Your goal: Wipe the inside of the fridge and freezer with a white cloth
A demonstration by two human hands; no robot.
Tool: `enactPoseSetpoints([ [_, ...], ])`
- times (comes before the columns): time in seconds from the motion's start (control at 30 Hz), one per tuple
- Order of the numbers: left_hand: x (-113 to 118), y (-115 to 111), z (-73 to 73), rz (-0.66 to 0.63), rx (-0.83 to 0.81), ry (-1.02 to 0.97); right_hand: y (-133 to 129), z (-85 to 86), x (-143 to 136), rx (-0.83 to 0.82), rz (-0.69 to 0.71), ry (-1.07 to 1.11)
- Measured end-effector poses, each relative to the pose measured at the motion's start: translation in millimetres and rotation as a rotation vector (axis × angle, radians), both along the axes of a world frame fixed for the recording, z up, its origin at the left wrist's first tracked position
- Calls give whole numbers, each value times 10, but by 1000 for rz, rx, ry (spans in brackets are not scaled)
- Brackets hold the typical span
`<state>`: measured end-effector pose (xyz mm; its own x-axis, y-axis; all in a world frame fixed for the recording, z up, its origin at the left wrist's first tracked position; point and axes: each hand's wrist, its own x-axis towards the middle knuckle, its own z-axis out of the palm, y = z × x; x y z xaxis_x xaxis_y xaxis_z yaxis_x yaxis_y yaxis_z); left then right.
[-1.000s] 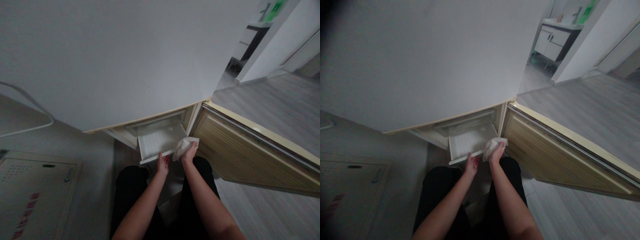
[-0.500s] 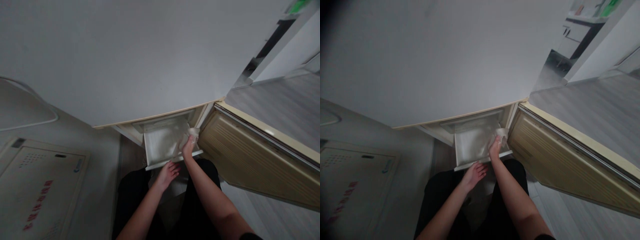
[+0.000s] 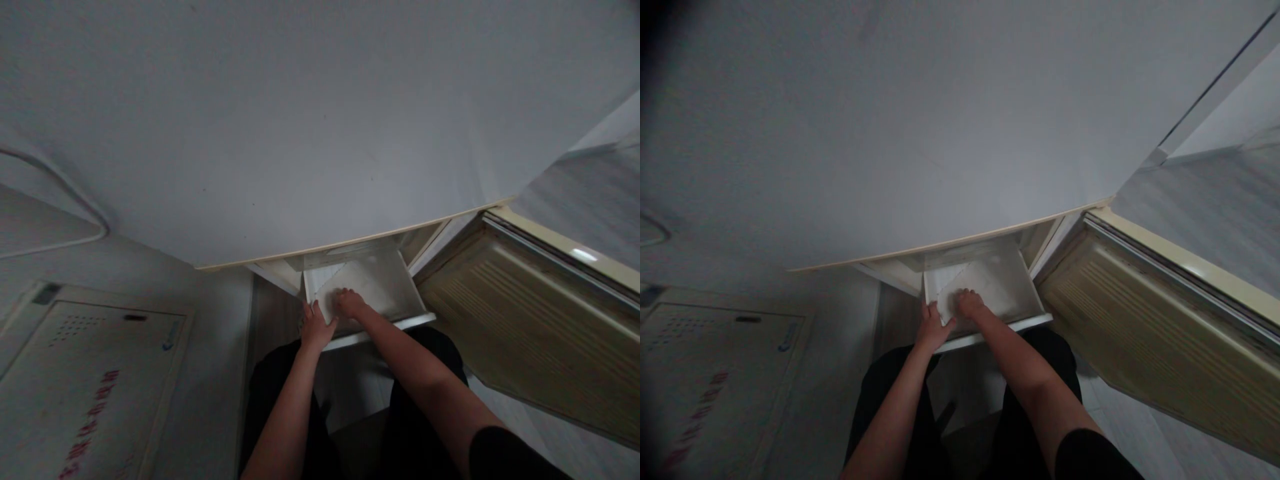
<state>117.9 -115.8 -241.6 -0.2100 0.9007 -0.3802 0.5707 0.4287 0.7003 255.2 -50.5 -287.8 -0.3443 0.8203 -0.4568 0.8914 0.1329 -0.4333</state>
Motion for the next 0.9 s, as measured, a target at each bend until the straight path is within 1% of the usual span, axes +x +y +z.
enactPoseSetpoints([
  [0.13,74,-100,-129,-78,-61,142,166,-136,-72,66,-63,-86],
  [0.2,86,-119,-164,-110,-72,194,251,-225,-112,81,-54,-112],
  [0.3,91,-123,-191,-145,-88,248,391,-338,-221,93,15,-94],
  [0.43,101,-110,-215,-165,-120,294,571,-406,-394,144,122,-57],
  [0.53,112,-99,-226,-171,-131,310,685,-430,-374,163,177,-48],
  [0.57,114,-95,-226,-172,-132,313,717,-442,-310,162,168,-40],
  [0.63,116,-90,-221,-176,-133,317,763,-474,-86,164,89,-42],
  [0.7,116,-87,-209,-185,-138,322,772,-517,250,194,-55,-85],
  [0.8,122,-83,-182,-199,-161,336,719,-585,819,250,-279,-164],
  [0.83,128,-81,-171,-203,-172,346,691,-605,979,253,-310,-171],
  [0.9,146,-75,-151,-219,-195,371,637,-637,1189,245,-310,-186],
])
